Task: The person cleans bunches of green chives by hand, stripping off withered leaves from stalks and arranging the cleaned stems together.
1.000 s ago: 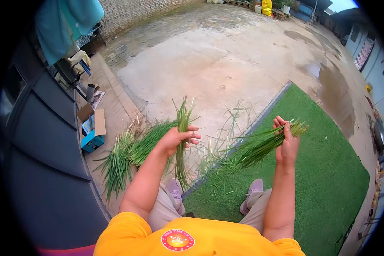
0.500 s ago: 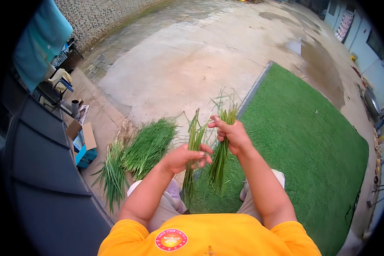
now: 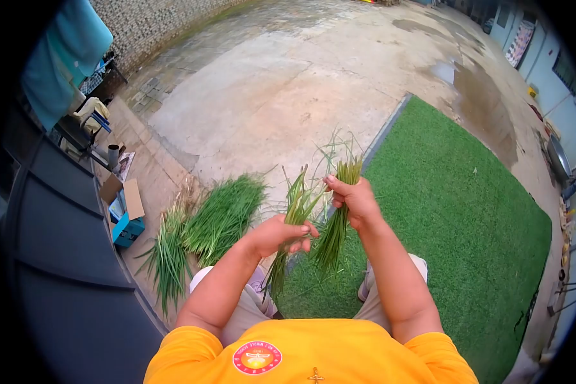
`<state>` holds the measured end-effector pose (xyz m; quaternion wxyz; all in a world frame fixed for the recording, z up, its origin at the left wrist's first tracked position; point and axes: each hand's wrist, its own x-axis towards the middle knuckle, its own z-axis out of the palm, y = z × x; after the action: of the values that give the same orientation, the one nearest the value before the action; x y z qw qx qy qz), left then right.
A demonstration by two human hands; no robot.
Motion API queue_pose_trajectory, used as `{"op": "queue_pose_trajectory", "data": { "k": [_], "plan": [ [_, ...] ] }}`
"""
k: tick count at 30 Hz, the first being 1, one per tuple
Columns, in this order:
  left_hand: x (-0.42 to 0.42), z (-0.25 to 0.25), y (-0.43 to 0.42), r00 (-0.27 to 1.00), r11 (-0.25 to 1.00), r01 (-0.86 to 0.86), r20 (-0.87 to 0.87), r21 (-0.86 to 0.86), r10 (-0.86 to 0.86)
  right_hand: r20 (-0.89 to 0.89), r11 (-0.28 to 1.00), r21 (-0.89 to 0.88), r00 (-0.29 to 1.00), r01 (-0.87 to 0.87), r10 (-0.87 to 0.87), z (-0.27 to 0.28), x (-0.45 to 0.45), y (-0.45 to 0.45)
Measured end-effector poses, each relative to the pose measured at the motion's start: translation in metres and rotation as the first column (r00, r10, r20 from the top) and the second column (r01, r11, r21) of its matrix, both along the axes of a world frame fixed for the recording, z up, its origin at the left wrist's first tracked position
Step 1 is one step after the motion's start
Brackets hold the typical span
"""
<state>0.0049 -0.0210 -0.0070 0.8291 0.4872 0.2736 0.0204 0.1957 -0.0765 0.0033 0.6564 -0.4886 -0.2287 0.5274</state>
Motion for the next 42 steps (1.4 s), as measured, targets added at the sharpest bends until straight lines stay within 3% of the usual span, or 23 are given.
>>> {"op": "queue_pose_trajectory", "data": {
  "k": [1, 3, 7, 11, 12, 14, 17, 22, 31, 39, 42],
  "plan": [
    [-0.002, 0.002, 0.004, 1.000, 1.000, 0.001, 0.002, 0.001, -0.001, 0.002, 1.000, 0.001, 1.000, 0.001, -0.001, 0.001, 0.004, 0.000],
    [-0.013, 0.010, 0.021, 0.992, 0.993, -0.114, 0.065, 0.042, 0.111, -0.054, 0.974, 0.052, 0.974, 0.222, -0.219, 0.004, 0.020, 0.001],
    [-0.044, 0.015, 0.059, 0.965, 0.946, -0.262, 0.041, 0.189, 0.259, -0.122, 0.903, 0.078, 0.903, 0.422, -0.411, 0.009, 0.061, -0.007],
    [-0.070, 0.009, 0.092, 0.866, 0.809, -0.453, -0.030, 0.374, 0.499, -0.193, 0.870, 0.118, 0.870, 0.479, -0.453, 0.006, 0.090, -0.018],
    [-0.078, 0.005, 0.100, 0.867, 0.812, -0.457, -0.023, 0.363, 0.498, -0.212, 0.854, 0.114, 0.852, 0.508, -0.479, 0.006, 0.095, -0.020],
    [-0.089, -0.003, 0.114, 0.719, 0.685, -0.619, -0.072, 0.385, 0.691, -0.222, 0.841, 0.111, 0.838, 0.530, -0.499, 0.005, 0.100, -0.023],
    [-0.085, -0.001, 0.111, 0.639, 0.597, -0.705, -0.022, 0.383, 0.769, -0.245, 0.841, 0.111, 0.835, 0.529, -0.493, 0.006, 0.100, -0.025],
    [-0.069, 0.001, 0.101, 0.691, 0.618, -0.650, 0.006, 0.443, 0.723, -0.212, 0.859, 0.069, 0.849, 0.507, -0.484, 0.009, 0.091, -0.027],
    [-0.039, 0.002, 0.087, 0.741, 0.706, -0.640, 0.001, 0.305, 0.671, -0.202, 0.897, 0.068, 0.887, 0.436, -0.416, 0.007, 0.085, -0.025],
    [-0.033, 0.001, 0.079, 0.787, 0.744, -0.586, 0.004, 0.320, 0.617, -0.225, 0.929, 0.067, 0.913, 0.363, -0.341, 0.004, 0.078, -0.021],
    [-0.033, 0.000, 0.080, 0.856, 0.807, -0.491, 0.007, 0.328, 0.517, -0.222, 0.930, 0.073, 0.915, 0.360, -0.337, 0.003, 0.075, -0.019]
  ]
}}
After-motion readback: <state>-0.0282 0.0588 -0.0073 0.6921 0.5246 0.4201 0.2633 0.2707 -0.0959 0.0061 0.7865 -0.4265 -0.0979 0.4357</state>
